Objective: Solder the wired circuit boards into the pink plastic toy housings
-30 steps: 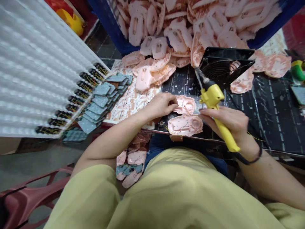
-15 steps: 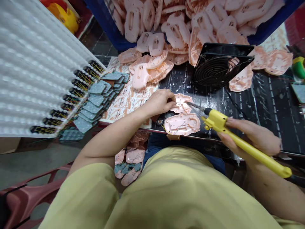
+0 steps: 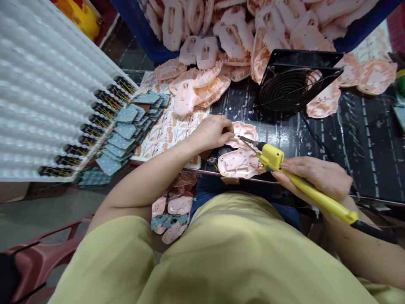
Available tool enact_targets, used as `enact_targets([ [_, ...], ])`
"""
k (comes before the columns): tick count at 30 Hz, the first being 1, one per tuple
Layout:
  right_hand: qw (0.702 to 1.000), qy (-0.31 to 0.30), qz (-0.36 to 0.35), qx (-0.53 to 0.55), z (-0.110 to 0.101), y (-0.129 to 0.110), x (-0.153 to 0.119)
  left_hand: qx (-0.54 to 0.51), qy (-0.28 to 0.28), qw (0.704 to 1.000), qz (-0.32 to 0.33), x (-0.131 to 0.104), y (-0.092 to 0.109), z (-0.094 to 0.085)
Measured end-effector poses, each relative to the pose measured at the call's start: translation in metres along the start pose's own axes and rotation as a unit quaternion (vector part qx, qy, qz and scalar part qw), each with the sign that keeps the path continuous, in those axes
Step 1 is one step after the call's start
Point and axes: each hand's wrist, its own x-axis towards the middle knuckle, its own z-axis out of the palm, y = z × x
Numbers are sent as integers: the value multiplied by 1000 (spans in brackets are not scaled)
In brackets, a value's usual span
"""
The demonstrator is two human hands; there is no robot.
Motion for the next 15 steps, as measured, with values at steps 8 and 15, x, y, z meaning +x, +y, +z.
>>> enact_targets([
  [8, 999, 12, 35, -7, -7, 1, -6, 8, -19, 1000, -8, 3, 2, -3],
  [15, 995, 54, 83, 5, -3, 6, -10, 30, -38, 999, -21, 1, 8, -5],
])
